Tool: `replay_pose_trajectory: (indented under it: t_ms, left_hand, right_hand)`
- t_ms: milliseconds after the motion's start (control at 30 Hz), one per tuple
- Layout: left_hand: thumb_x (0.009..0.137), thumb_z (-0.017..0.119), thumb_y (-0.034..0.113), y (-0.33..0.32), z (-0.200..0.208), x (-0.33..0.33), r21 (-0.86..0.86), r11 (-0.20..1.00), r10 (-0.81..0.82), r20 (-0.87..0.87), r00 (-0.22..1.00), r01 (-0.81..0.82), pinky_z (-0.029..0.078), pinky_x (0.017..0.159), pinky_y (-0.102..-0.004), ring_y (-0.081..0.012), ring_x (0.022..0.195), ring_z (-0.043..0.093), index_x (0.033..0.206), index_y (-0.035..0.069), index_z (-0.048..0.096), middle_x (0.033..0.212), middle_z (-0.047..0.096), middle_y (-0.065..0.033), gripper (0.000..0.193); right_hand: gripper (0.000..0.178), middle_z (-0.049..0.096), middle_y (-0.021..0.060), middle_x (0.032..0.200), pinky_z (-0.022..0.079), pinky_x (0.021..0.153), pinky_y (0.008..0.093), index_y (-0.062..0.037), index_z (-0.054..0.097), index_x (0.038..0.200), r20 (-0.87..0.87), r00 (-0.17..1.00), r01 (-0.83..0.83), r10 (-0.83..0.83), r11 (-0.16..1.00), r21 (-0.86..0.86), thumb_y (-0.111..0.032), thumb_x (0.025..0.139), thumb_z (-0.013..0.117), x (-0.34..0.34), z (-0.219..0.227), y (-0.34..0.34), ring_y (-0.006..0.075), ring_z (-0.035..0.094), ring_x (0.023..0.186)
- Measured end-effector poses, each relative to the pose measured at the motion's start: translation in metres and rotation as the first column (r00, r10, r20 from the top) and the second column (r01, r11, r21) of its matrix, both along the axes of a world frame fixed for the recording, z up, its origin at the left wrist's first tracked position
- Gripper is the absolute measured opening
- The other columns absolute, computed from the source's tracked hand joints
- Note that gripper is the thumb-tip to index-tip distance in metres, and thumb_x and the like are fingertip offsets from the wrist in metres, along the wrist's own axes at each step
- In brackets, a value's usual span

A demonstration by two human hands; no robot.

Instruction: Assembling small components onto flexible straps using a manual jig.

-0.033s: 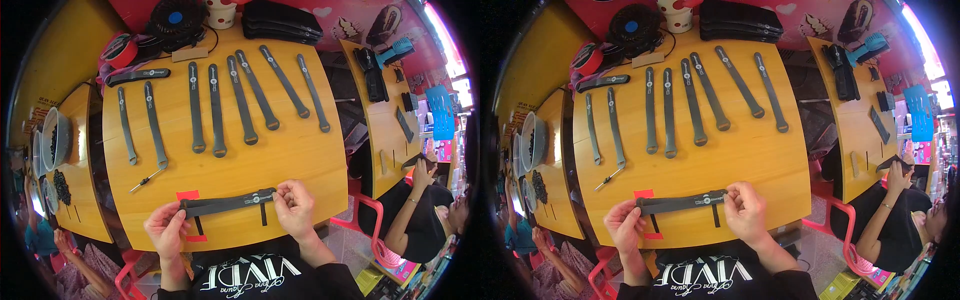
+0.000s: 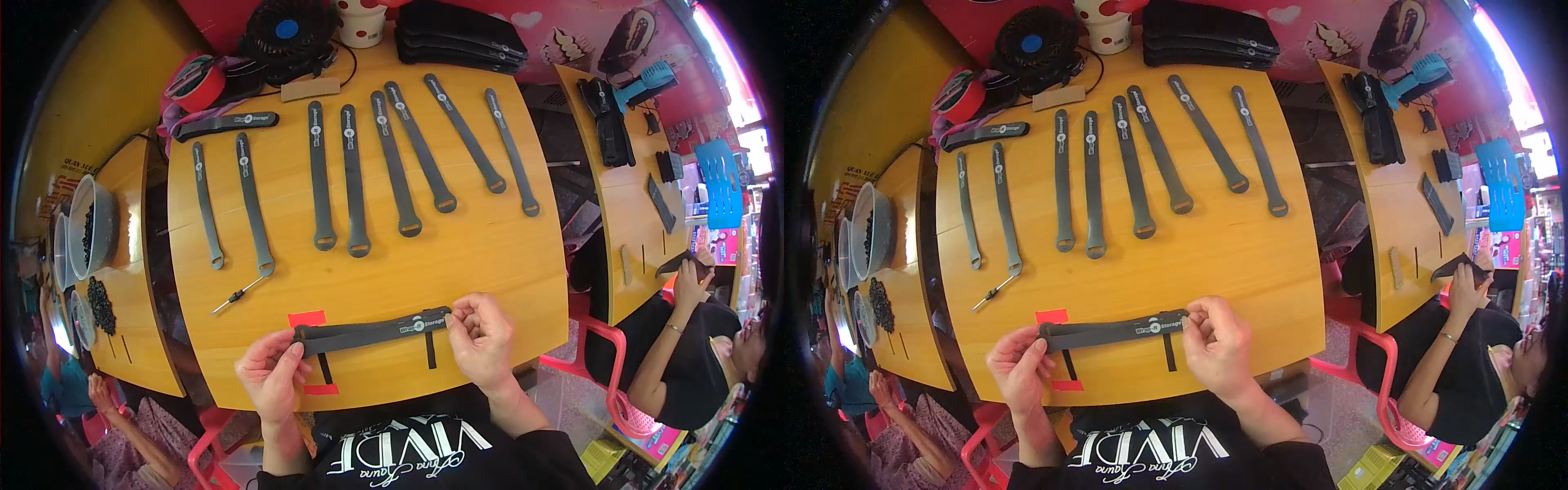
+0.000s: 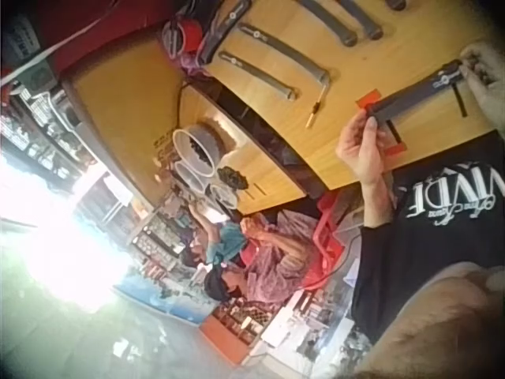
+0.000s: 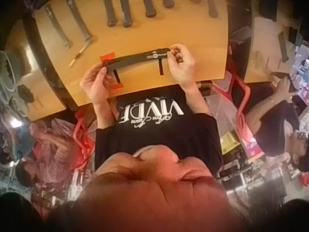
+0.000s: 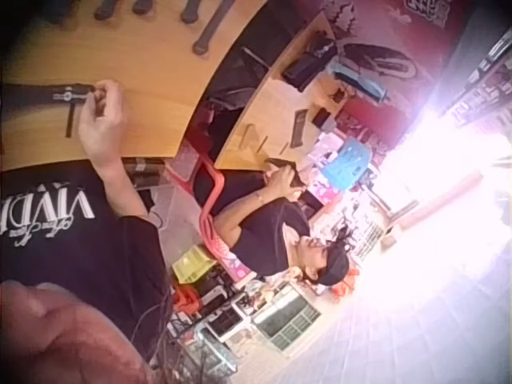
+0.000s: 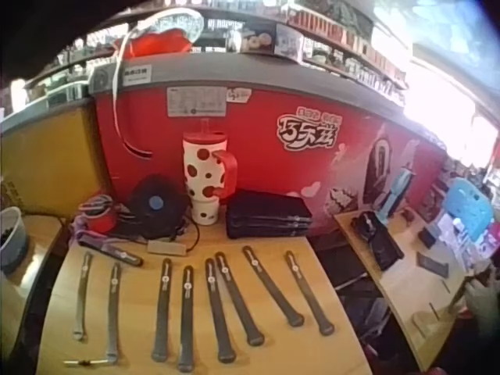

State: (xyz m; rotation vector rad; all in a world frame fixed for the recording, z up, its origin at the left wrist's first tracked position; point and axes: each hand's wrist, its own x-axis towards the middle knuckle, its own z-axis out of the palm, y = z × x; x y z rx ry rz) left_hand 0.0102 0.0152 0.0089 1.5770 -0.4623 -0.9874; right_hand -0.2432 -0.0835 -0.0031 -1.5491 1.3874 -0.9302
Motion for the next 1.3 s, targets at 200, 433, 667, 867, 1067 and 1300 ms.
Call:
replay_pose_trajectory:
  t_ms: [200,433,667,867,1067,1300]
  left_hand:
    - [0.084,0.068,-0.008,-0.003,0.001,0.002,0.005,1.000,-0.011,-0.020,1.000,0.011,0.043,0.043,-0.0181,-0.0106,0.053,0.062,0.104,-0.005,0.068,0.079,0.069,-0.0089,0.020]
    - [0.084,0.069,-0.007,0.002,0.004,0.005,0.002,1.000,-0.014,-0.012,1.000,0.014,0.045,0.045,-0.0188,-0.0102,0.056,0.063,0.103,-0.004,0.068,0.080,0.070,-0.0085,0.019]
    - [0.082,0.072,-0.009,0.000,0.000,-0.003,-0.035,0.999,-0.009,0.119,0.993,0.013,0.046,0.053,-0.0190,-0.0072,0.062,0.062,0.101,-0.003,0.068,0.078,0.068,-0.0049,0.021]
    - [0.080,0.073,-0.011,-0.002,-0.001,-0.004,-0.023,0.998,-0.054,0.323,0.945,0.065,0.046,0.058,-0.0191,-0.0057,0.066,0.060,0.097,-0.003,0.066,0.073,0.065,-0.0014,0.020]
    - [0.080,0.073,-0.011,-0.003,-0.004,-0.001,0.016,0.996,-0.085,0.457,0.885,0.088,0.046,0.059,-0.0187,-0.0050,0.066,0.059,0.097,-0.004,0.066,0.073,0.064,-0.0012,0.020]
    - [0.079,0.074,-0.011,-0.004,-0.003,-0.002,0.030,0.996,-0.085,0.441,0.893,0.080,0.046,0.057,-0.0185,-0.0045,0.064,0.059,0.096,-0.005,0.066,0.072,0.063,-0.0009,0.020]
  right_hand:
    - [0.022,0.058,0.0010,0.073,0.033,0.046,0.0168,0.0003,0.057,0.095,-0.041,0.999,0.011,-0.011,1.000,0.002,0.013,0.080,0.067,0.004,0.006,-0.002,-0.0007,0.048,0.054]
    - [0.020,0.058,0.0052,0.071,0.044,0.049,0.0247,-0.0008,0.059,0.092,-0.099,0.995,0.016,-0.014,1.000,0.021,0.010,0.079,0.068,0.008,0.010,-0.002,0.0103,0.056,0.053]
    - [0.020,0.059,0.0041,0.072,0.042,0.050,0.0230,-0.0015,0.059,0.093,-0.128,0.991,0.049,-0.040,0.997,0.067,0.010,0.079,0.068,0.003,0.011,-0.001,0.0071,0.055,0.056]
    - [0.021,0.057,0.0024,0.074,0.039,0.050,0.0205,-0.0013,0.058,0.094,-0.087,0.994,0.067,-0.060,0.995,0.077,0.012,0.080,0.065,0.003,0.004,0.000,0.0048,0.052,0.056]
    - [0.022,0.055,0.0009,0.074,0.037,0.050,0.0190,-0.0013,0.058,0.094,-0.063,0.996,0.071,-0.065,0.994,0.085,0.014,0.079,0.064,0.006,0.005,0.000,0.0031,0.050,0.057]
    - [0.023,0.055,0.0006,0.074,0.036,0.049,0.0190,-0.0012,0.058,0.094,-0.100,0.993,0.069,-0.060,0.994,0.085,0.014,0.079,0.064,0.005,0.006,0.000,0.0025,0.049,0.057]
